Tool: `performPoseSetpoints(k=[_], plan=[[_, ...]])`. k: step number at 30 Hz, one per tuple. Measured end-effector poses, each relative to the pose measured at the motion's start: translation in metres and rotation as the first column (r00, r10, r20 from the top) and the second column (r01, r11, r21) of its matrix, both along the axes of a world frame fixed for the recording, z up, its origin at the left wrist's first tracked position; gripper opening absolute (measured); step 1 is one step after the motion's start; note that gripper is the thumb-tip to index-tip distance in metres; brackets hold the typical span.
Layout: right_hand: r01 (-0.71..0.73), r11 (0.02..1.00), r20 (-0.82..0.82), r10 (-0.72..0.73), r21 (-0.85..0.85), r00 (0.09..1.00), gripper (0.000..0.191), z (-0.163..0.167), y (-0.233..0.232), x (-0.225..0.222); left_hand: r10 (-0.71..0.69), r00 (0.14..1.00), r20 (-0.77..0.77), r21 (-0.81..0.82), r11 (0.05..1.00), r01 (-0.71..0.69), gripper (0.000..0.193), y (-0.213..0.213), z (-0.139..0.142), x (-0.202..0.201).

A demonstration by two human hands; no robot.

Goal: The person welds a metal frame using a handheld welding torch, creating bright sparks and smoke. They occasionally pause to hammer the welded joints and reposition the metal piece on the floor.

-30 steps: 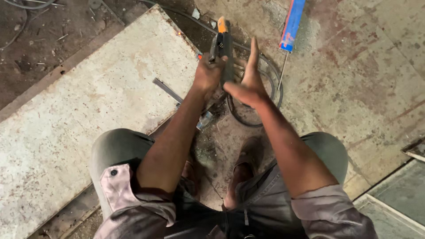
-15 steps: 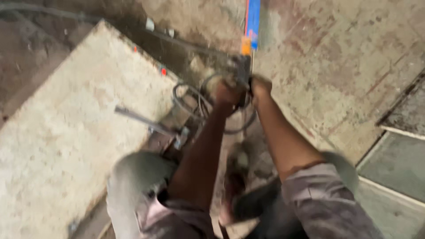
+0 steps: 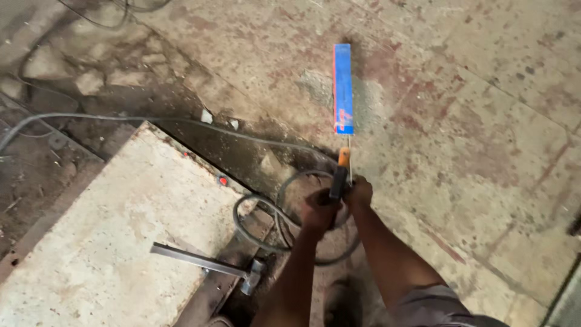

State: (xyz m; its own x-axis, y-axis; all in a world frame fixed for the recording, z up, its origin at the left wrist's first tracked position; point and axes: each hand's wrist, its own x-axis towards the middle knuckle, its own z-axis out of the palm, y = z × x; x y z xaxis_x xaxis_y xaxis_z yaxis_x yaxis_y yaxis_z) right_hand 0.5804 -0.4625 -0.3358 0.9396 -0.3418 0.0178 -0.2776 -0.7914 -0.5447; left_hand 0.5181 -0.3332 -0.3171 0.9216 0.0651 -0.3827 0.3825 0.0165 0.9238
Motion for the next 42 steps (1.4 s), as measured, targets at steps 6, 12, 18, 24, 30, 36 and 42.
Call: performPoseSetpoints(k=[6,12,18,24,30,36,42], plan=[[0.047,0.997,0.102,-0.041,-0.058,0.994,0.026,-0.011,-0.004,-0.007,0.034,0.984,-0.175,-0.037,0.998,-0.041,0.044,0.003,0.033,-0.012],[-0.067,0.993,-0.139,0.054,-0.095,0.989,0.022,-0.006,0.005,-0.03,0.092,0.996,-0.013,0.043,0.995,-0.091,0.066,0.001,0.006,-0.006],[0.048,0.941,-0.409,0.1,0.336,0.907,0.013,0.029,0.029,-0.058,0.018,0.792,0.61,0.352,0.89,-0.291,0.067,0.018,0.019,0.002],[0.119,0.746,-0.114,-0.058,0.656,0.992,0.021,0.084,0.057,-0.094,0.202,0.96,0.192,0.32,0.912,-0.255,0.104,0.033,0.086,-0.006],[-0.355,0.881,0.377,0.228,0.313,0.898,0.023,0.141,0.079,-0.132,-0.106,0.893,0.438,0.476,0.87,-0.13,0.05,0.071,0.134,-0.025],[-0.516,0.706,0.397,0.348,0.484,0.849,0.027,0.168,0.097,-0.124,-0.13,0.93,0.344,0.421,0.906,-0.029,0.037,0.115,0.164,-0.036],[0.259,0.289,-0.316,0.172,0.922,0.933,0.038,0.205,0.111,-0.089,-0.229,0.881,0.414,0.539,0.842,-0.035,0.044,0.126,0.169,-0.068]])
